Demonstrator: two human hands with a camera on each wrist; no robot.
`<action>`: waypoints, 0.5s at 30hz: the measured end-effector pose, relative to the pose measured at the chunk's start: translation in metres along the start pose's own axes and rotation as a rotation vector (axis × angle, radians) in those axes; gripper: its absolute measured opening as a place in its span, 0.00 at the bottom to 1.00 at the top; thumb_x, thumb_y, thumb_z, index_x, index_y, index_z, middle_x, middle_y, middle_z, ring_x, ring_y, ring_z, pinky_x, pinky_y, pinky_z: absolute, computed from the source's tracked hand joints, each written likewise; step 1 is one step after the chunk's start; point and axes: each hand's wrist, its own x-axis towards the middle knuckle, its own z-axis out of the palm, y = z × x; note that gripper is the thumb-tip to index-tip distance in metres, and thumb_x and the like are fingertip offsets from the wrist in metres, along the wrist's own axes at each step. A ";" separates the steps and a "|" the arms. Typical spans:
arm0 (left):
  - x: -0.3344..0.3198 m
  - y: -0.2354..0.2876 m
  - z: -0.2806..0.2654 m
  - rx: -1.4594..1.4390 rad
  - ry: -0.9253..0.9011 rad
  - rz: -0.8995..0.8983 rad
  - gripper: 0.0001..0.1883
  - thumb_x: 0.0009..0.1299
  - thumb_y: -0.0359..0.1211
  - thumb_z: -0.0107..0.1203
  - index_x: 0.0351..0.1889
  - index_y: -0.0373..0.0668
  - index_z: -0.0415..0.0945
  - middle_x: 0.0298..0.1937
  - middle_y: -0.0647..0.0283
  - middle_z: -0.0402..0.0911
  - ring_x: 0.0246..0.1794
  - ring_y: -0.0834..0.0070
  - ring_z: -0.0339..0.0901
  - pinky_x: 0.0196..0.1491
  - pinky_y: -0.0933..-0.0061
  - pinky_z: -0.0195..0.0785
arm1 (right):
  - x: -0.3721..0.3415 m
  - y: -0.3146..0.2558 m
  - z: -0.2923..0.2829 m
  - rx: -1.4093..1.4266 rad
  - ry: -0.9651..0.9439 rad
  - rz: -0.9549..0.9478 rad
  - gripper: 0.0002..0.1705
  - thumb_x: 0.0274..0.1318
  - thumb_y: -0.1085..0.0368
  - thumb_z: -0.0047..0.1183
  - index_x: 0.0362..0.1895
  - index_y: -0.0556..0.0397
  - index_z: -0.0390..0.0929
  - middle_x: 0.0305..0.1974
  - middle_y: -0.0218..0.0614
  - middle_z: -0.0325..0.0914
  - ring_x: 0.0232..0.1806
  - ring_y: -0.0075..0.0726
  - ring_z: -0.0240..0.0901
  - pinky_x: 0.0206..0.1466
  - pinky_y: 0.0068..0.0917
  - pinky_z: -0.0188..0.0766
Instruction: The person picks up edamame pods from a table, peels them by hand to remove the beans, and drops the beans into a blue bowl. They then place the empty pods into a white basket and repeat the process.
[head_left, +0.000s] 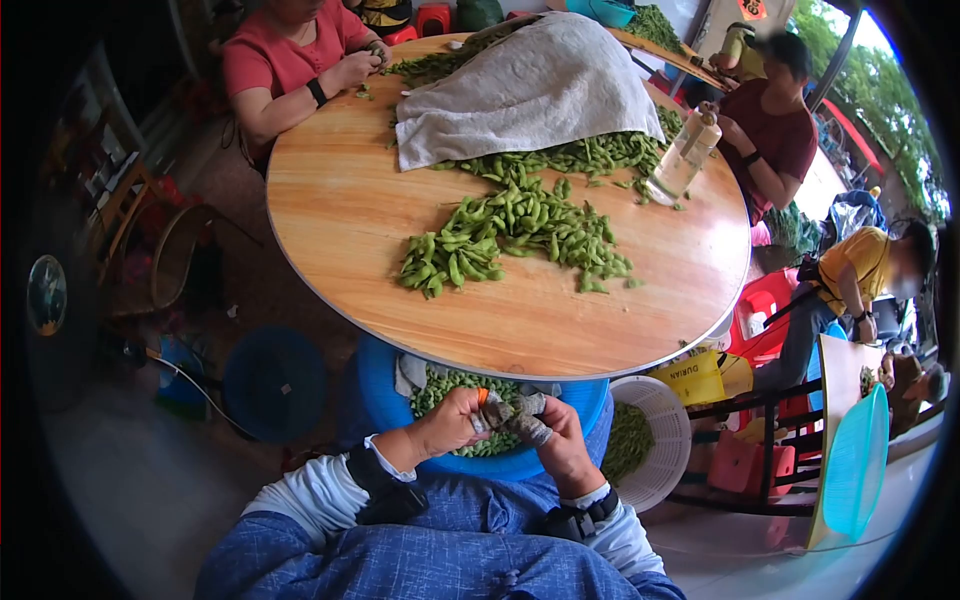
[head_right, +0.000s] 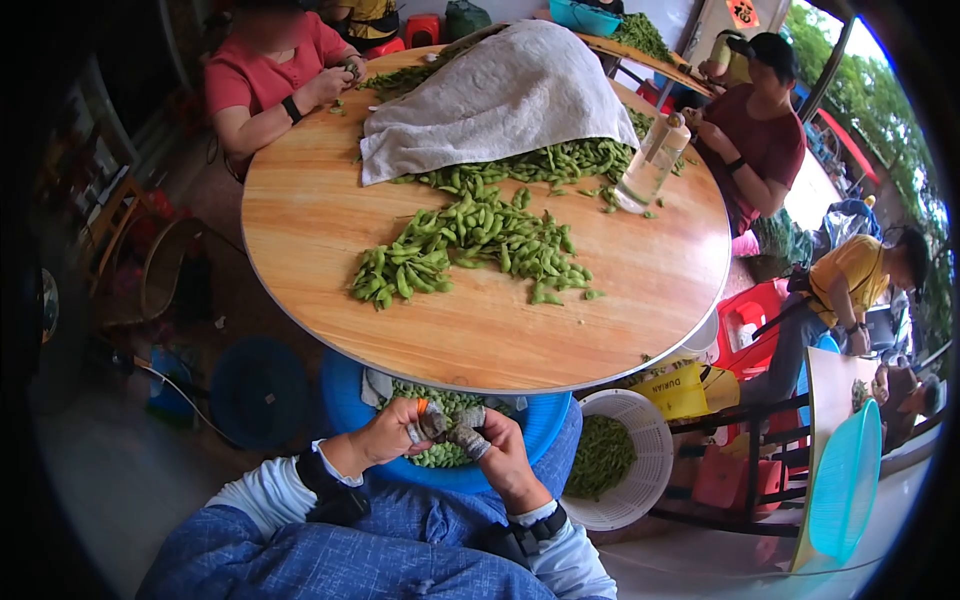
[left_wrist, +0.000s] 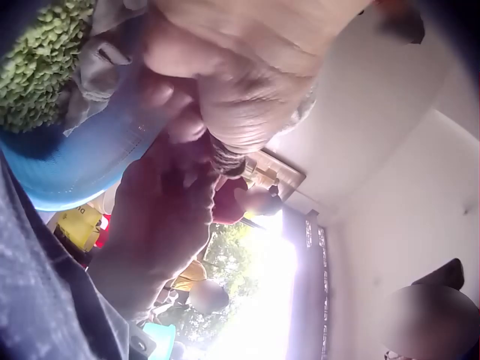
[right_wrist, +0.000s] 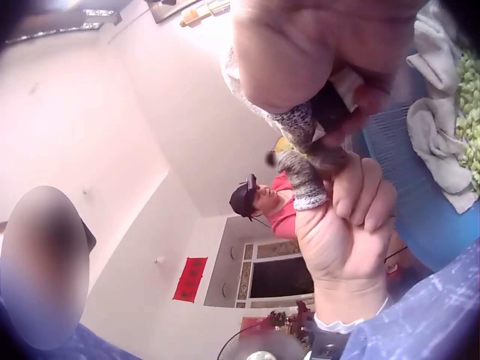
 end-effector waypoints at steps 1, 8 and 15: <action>-0.002 -0.007 -0.005 -0.181 -0.022 -0.113 0.10 0.68 0.36 0.41 0.30 0.43 0.69 0.14 0.72 0.61 0.11 0.86 0.55 0.16 0.86 0.48 | 0.000 -0.002 0.001 0.006 -0.017 0.009 0.10 0.49 0.69 0.51 0.38 0.58 0.72 0.36 0.29 0.74 0.38 0.21 0.68 0.44 0.20 0.63; -0.009 -0.001 -0.004 -0.389 0.013 -0.282 0.08 0.67 0.31 0.36 0.31 0.42 0.68 0.14 0.71 0.62 0.12 0.87 0.54 0.15 0.86 0.46 | 0.002 0.003 -0.003 -0.006 0.005 0.118 0.10 0.48 0.68 0.51 0.37 0.57 0.73 0.34 0.28 0.74 0.34 0.21 0.68 0.39 0.19 0.64; -0.011 -0.030 -0.008 -0.271 0.197 -0.327 0.10 0.60 0.27 0.38 0.37 0.40 0.68 0.20 0.70 0.65 0.17 0.86 0.59 0.19 0.86 0.52 | 0.008 0.014 0.009 -0.437 0.074 -0.006 0.06 0.50 0.72 0.48 0.33 0.61 0.71 0.29 0.26 0.71 0.31 0.18 0.63 0.35 0.16 0.62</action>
